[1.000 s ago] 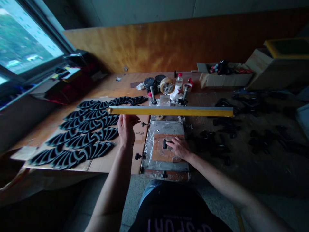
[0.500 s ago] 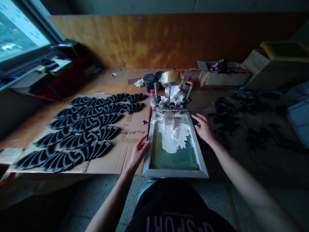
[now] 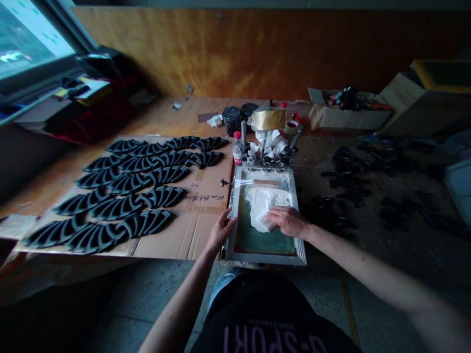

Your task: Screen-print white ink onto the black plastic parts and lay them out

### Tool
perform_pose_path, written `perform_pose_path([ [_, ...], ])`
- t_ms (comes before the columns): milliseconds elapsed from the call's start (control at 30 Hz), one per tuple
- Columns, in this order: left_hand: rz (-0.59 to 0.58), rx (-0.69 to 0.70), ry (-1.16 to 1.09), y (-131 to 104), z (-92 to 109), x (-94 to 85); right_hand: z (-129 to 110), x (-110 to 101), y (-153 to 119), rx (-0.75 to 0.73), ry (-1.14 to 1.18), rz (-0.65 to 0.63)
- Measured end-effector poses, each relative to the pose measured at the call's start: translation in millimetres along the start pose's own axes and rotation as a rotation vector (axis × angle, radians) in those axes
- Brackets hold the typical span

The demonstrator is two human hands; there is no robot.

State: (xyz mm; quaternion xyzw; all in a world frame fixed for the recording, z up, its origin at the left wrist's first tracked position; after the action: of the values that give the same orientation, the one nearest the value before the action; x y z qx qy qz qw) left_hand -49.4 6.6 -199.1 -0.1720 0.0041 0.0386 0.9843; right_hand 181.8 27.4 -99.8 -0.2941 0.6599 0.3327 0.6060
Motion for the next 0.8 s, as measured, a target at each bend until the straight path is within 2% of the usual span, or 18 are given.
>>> perform_pose_path([
  [67, -0.009, 0.016, 0.008, 0.0, -0.4, 1.1, -4.8, -4.7, -7.5, -0.082, 0.043, -0.031],
  [100, -0.014, 0.019, 0.010, -0.2, 0.1, 1.7, -3.8, -6.6, -6.6, -0.076, 0.055, -0.039],
  [233, -0.023, 0.008, -0.030, -1.9, 4.3, 4.0, -0.3, -8.2, 0.2, 0.094, -0.015, 0.064],
  [367, -0.003, -0.010, -0.093, -4.4, 9.6, 5.8, -19.1, 2.2, -11.4, 0.063, 0.005, 0.096],
  [433, 0.001, -0.026, -0.118, -7.3, 14.8, 6.7, -14.6, -0.7, -7.9, 0.105, 0.062, 0.103],
  [533, -0.027, -0.054, -0.154, -15.6, 31.3, 7.8, 20.8, -21.5, 18.7, 0.271, 0.136, 0.202],
  [633, -0.044, -0.035, -0.171, -26.0, 62.6, 6.0, 80.7, -47.2, 40.0, 0.457, 0.169, 0.301],
  [667, -0.027, -0.012, -0.180, -28.4, 76.3, 4.6, 104.1, -54.8, 37.7, 0.535, 0.168, 0.332],
  [733, 0.012, 0.058, -0.216, -29.3, 107.7, 3.7, 147.4, -65.9, 16.1, 0.708, 0.151, 0.408],
  [800, 0.037, 0.169, -0.299, -23.9, 143.6, 6.9, 171.4, -65.2, -15.2, 0.807, 0.148, 0.458],
])
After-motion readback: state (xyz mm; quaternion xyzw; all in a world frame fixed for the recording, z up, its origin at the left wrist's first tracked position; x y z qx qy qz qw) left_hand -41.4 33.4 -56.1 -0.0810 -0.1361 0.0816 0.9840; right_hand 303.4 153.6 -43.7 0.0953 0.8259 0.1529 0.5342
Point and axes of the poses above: each hand's wrist, its own y-axis towards the middle knuckle, its own x-axis out of the palm, z = x × y, the point moved 7 cm from there along y, towards the middle knuckle, and after that the axes turned 13 degrees about -y, right-handed, at the moved point
